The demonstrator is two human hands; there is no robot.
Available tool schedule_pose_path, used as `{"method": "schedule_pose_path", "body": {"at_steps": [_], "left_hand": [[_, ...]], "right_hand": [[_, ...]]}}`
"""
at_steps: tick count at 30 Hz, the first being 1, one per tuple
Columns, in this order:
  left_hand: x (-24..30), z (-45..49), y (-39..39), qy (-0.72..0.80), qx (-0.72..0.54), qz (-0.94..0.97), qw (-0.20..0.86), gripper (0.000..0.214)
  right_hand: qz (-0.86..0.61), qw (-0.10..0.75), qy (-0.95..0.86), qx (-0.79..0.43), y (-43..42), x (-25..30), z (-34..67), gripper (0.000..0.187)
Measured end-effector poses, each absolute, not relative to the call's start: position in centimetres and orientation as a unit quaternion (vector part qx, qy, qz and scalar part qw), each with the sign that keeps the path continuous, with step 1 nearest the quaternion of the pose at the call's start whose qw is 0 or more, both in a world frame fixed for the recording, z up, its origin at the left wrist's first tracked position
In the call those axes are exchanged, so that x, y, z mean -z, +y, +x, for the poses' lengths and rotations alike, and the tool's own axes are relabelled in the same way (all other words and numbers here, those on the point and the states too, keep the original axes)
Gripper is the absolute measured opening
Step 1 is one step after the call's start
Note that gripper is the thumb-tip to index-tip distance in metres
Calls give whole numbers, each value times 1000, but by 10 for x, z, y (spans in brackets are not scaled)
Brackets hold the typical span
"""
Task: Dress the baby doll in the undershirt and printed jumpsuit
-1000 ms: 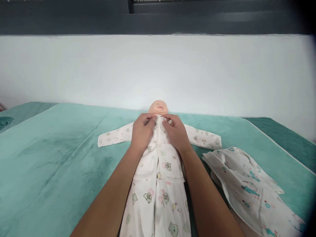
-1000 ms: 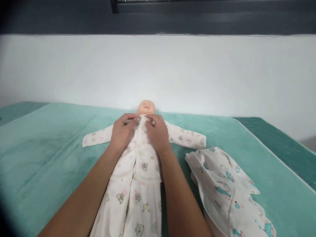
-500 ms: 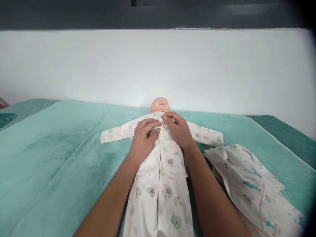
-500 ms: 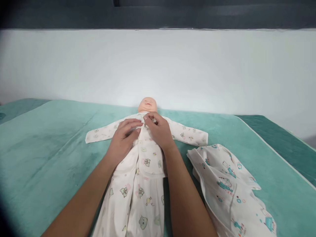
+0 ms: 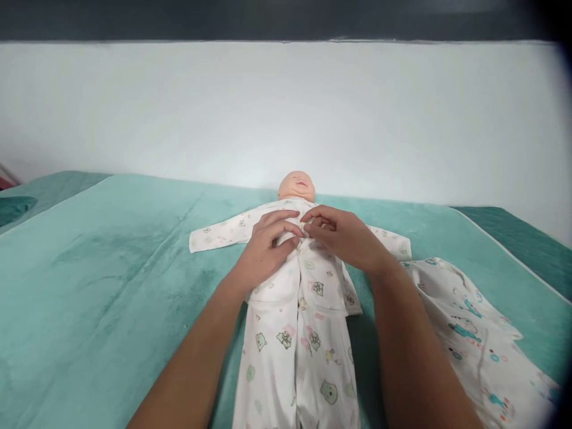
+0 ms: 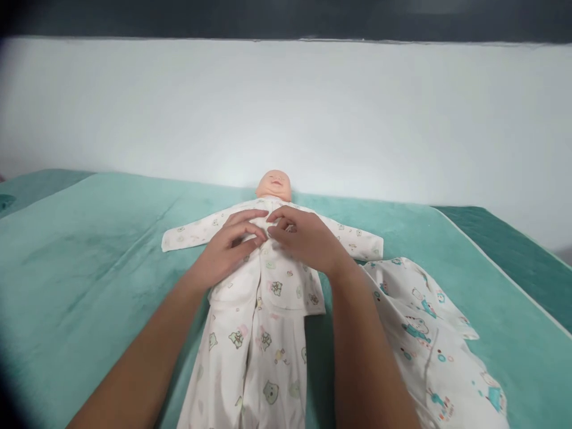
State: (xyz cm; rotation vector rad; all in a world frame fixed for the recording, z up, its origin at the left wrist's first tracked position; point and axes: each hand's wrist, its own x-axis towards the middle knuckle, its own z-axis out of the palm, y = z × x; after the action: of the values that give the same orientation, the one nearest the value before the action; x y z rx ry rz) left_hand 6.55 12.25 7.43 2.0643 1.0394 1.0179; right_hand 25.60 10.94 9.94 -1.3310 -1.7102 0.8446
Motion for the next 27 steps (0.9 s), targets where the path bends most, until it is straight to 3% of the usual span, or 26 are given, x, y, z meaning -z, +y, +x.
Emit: {"method": "schedule_pose_path", "body": {"at_steps": [5, 14, 27], "left_hand": [[-78, 56, 122, 358, -327, 815, 317, 17], [-78, 52, 126, 339, -280, 844, 307, 13], [-74, 64, 122, 376, -372, 801, 279, 25]], "right_hand": [[-480, 328, -693, -426, 104, -102, 263, 18], [-441, 373, -676, -457, 112, -88, 264, 24], [-456, 413, -618, -490, 117, -83, 263, 29]]}}
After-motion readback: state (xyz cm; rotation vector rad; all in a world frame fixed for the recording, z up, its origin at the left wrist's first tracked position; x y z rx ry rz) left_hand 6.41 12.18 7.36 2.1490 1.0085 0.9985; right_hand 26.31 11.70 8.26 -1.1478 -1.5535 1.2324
